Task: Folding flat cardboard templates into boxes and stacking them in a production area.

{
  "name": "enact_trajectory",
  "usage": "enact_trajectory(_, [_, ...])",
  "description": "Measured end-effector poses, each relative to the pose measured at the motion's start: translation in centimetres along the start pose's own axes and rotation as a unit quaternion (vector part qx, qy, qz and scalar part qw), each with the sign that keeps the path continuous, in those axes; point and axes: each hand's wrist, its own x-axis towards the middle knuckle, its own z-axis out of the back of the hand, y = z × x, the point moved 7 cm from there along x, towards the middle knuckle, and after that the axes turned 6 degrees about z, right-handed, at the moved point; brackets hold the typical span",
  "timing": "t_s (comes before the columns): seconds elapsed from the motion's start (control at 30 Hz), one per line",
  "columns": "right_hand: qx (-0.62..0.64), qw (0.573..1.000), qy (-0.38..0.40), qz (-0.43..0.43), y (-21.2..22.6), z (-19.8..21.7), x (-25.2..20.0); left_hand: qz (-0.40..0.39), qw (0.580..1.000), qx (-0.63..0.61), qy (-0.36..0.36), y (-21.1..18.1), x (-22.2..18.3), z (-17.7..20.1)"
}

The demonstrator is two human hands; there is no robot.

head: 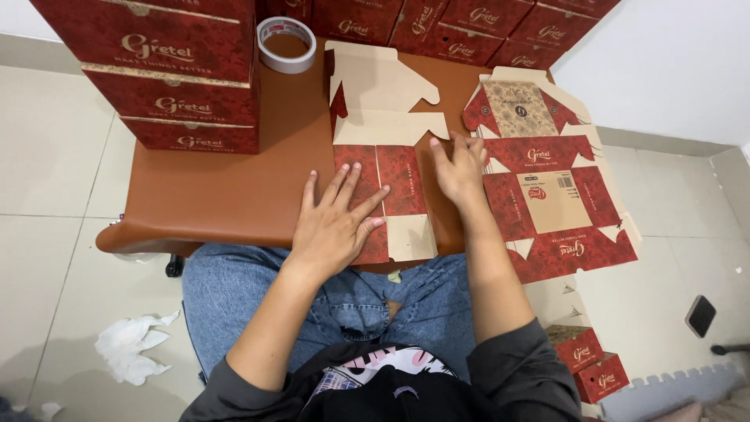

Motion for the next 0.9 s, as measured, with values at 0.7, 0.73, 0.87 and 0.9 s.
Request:
enact_trajectory(0.7, [0.034,0.972,-0.041,0.228,9.8,0.0,4.2,-0.003,1.0,-0.004,0.007,0.1,0.0,-0.1])
enact_trajectory(0.73, [0.035,0.971,-0.041,0.231,9.9,0.4,4.3,-0.001,1.0,-0.002,0.005,0.2,0.1,-0.1])
enact_trajectory(0.87, [-0.023,1.0,0.005,0.018,6.6,0.6,5.6,-0.002,1.0,-0.008,0.009,0.2,0.0,-0.2])
enact_trajectory(0.9, [-0.014,0.999,0.036,-0.021,5.8,0.3,5.7,-0.001,1.0,-0.011,0.008,0.1,0.0,-0.2])
